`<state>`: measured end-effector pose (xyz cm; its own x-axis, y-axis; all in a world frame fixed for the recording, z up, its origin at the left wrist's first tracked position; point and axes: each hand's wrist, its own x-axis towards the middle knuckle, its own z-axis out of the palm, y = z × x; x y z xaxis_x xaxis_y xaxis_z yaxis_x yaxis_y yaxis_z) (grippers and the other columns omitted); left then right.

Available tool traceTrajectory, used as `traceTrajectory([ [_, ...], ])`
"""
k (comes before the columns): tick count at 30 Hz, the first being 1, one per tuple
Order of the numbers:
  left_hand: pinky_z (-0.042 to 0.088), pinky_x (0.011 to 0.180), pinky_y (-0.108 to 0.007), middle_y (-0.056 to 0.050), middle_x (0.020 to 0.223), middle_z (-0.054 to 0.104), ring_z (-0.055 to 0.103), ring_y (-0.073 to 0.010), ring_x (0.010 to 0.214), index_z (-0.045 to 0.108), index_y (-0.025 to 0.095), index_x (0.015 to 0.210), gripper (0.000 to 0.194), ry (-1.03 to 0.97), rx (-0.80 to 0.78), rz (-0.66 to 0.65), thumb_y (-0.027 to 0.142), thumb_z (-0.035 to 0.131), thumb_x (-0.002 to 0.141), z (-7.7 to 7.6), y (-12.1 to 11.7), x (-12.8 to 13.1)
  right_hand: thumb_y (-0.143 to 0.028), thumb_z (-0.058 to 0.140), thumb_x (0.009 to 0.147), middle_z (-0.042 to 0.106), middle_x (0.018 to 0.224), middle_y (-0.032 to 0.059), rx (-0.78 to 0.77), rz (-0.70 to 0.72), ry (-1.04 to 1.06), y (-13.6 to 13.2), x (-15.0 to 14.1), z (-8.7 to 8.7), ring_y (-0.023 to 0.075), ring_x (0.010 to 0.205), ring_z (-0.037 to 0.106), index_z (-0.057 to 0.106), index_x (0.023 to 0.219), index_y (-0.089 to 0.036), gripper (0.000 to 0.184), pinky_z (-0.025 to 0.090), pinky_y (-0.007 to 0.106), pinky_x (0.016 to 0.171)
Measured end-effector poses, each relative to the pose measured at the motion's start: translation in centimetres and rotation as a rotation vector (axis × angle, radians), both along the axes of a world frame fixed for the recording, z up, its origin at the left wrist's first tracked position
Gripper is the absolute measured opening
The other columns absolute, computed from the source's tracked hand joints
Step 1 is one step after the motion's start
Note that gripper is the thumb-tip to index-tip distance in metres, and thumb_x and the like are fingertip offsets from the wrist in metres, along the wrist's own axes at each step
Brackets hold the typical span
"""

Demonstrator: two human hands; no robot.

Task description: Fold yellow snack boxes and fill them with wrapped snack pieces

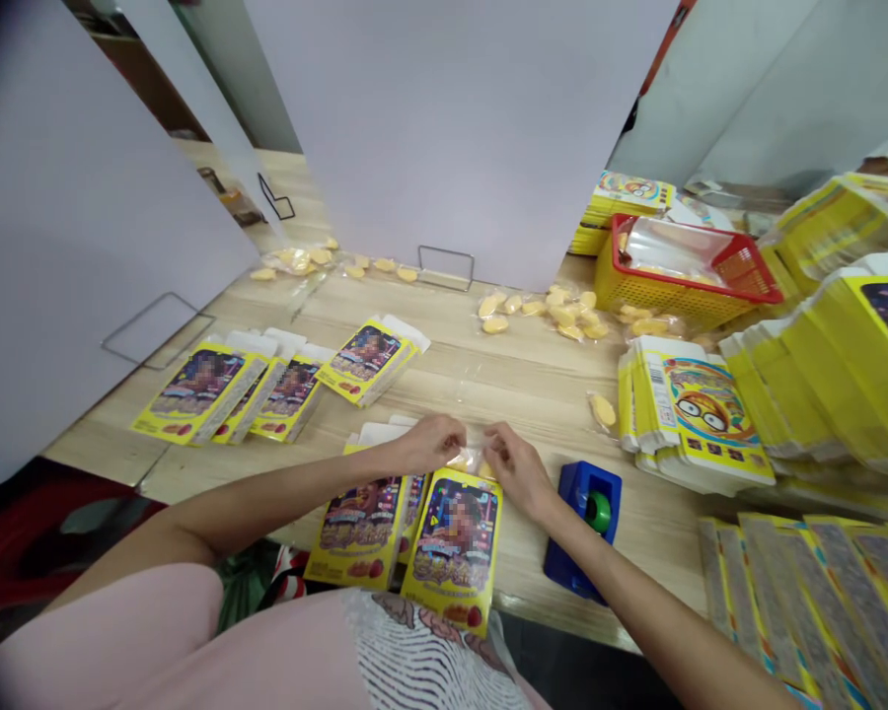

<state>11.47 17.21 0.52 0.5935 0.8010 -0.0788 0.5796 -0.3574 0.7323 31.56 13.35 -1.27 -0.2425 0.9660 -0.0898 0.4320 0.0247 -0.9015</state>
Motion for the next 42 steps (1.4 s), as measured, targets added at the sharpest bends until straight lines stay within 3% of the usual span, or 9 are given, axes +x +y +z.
traceTrajectory([
  [5,0.038,0.074,-0.03,-0.003,0.059,0.06,0.053,-0.0195,0.069,0.058,0.02,0.048,0.025,0.066,0.013,-0.252,0.008,0.057,0.071,0.8,-0.8,0.5,-0.042,0.049,0.088,0.06,0.066,0.0019,-0.05,0.278,-0.117,-0.8,-0.2,1.3,0.016,0.062,0.052,0.061,0.063,-0.019,0.036,0.037,0.025,0.057],
  [9,0.039,0.082,-0.038,-0.005,0.061,0.06,0.056,-0.0244,0.077,0.06,0.02,0.051,0.026,0.165,-0.003,-0.354,0.023,0.06,0.077,1.5,-2.0,0.6,-0.041,0.065,0.079,0.068,0.077,0.0054,-0.037,0.377,-0.265,-2.4,-0.4,2.2,0.0201,0.068,0.058,0.069,0.085,-0.019,0.023,0.04,0.028,0.062],
  [12,0.041,0.085,-0.042,-0.008,0.07,0.065,0.06,-0.0286,0.086,0.071,0.02,0.081,0.012,0.228,0.028,-0.371,0.028,0.062,0.077,2.0,-3.1,0.7,-0.04,0.063,0.082,0.071,0.087,0.0062,-0.029,0.503,-0.27,-3.4,-0.3,2.4,0.0232,0.079,0.062,0.07,0.092,-0.022,0.022,0.043,0.03,0.07],
  [16,0.04,0.097,-0.04,-0.012,0.109,0.068,0.057,-0.0279,0.11,0.061,0.019,0.116,0.042,0.015,0.081,-0.162,0.028,0.067,0.076,3.7,-3.6,-1.0,-0.046,0.054,0.088,0.07,0.08,0.0047,-0.125,0.572,-0.148,-2.4,0.8,2.9,0.0216,0.072,0.06,0.071,0.079,-0.023,0.03,0.042,0.029,0.061],
  [23,0.045,0.094,-0.036,-0.011,0.107,0.068,0.062,-0.0235,0.103,0.063,0.018,0.103,0.023,-0.077,0.181,0.555,0.027,0.056,0.083,5.7,-6.6,-10.4,-0.049,0.073,0.07,0.062,0.064,0.0011,-0.015,0.202,0.062,8.8,-2.2,6.9,0.015,0.057,0.05,0.066,0.073,-0.018,0.033,0.032,0.024,0.05],
  [28,0.05,0.086,-0.038,-0.011,0.112,0.067,0.063,-0.0277,0.1,0.055,0.018,0.118,0.054,0.08,0.02,0.657,0.045,0.068,0.074,2.8,-11.1,-13.0,-0.045,0.073,0.068,0.054,0.059,-0.0026,0.178,0.063,0.125,16.7,-12.8,6.6,0.0124,0.059,0.045,0.06,0.064,-0.017,0.031,0.031,0.024,0.055],
  [33,0.052,0.082,-0.033,-0.006,0.109,0.069,0.066,-0.0244,0.096,0.054,0.021,0.119,0.049,-0.076,-0.189,0.559,0.049,0.062,0.08,1.4,-12.7,-11.6,-0.025,0.069,0.071,0.062,0.082,0.0022,0.291,0.091,-0.042,17.3,-18.3,5.0,0.0174,0.079,0.055,0.066,0.081,-0.016,0.014,0.042,0.029,0.074],
  [37,0.053,0.086,-0.034,-0.005,0.116,0.068,0.065,-0.0264,0.103,0.051,0.026,0.125,0.05,-0.096,-0.203,0.444,0.049,0.061,0.081,0.3,-12.0,-11.1,-0.027,0.068,0.078,0.059,0.117,0.0097,0.376,0.027,-0.297,15.4,-14.1,4.1,0.0196,0.108,0.055,0.06,0.114,-0.017,0.038,0.043,0.03,0.092],
  [42,0.054,0.088,-0.039,-0.005,0.119,0.068,0.066,-0.03,0.106,0.043,0.03,0.132,0.059,-0.049,-0.179,0.398,0.052,0.06,0.08,-2.7,-10.9,-11.3,-0.025,0.069,0.077,0.06,0.119,0.0156,0.227,-0.115,-0.73,12.4,-0.6,4.1,0.0256,0.112,0.056,0.061,0.108,-0.015,0.034,0.043,0.036,0.094],
])
